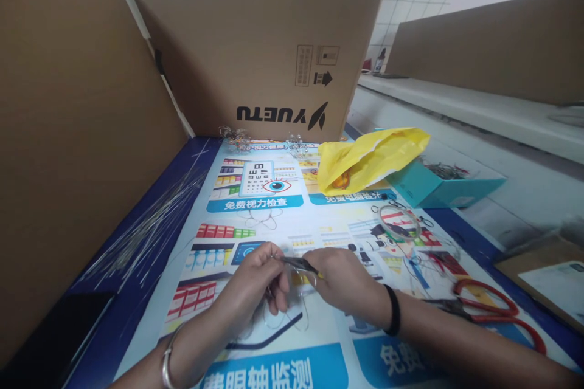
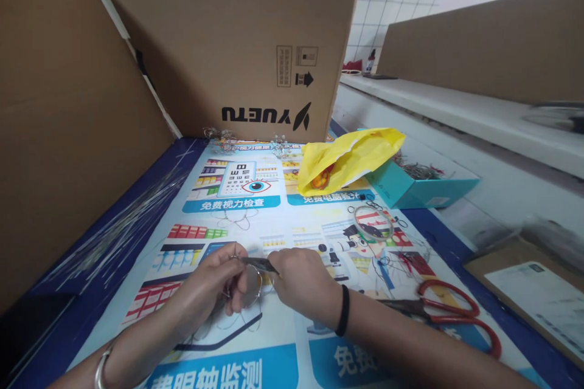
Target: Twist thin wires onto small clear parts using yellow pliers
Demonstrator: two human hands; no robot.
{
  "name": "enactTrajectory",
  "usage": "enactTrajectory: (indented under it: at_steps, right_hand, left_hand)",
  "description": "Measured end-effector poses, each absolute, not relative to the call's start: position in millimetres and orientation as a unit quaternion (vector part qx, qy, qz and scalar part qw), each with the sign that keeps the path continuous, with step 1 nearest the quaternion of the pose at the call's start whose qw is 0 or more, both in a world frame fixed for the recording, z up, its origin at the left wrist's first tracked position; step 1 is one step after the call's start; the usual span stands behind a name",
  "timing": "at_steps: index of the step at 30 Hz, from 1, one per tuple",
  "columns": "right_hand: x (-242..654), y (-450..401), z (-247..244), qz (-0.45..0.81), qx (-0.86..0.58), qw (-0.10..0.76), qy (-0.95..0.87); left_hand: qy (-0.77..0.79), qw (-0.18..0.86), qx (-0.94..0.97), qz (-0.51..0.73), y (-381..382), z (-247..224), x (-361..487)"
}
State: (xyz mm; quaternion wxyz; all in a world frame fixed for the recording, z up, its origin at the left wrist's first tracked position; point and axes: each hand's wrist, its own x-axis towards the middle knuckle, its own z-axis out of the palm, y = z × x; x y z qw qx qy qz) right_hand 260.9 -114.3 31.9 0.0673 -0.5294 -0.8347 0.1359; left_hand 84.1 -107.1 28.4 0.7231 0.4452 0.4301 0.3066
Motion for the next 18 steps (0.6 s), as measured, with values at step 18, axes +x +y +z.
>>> enactTrajectory:
  at_steps: [18]
  right_hand:
    - [260.0,-115.2,28.8,0.137,-0.543,0.065,-0.826]
  left_hand:
    - [0.428,0.729,0.449,0.289,-107.3,25.8,86.6]
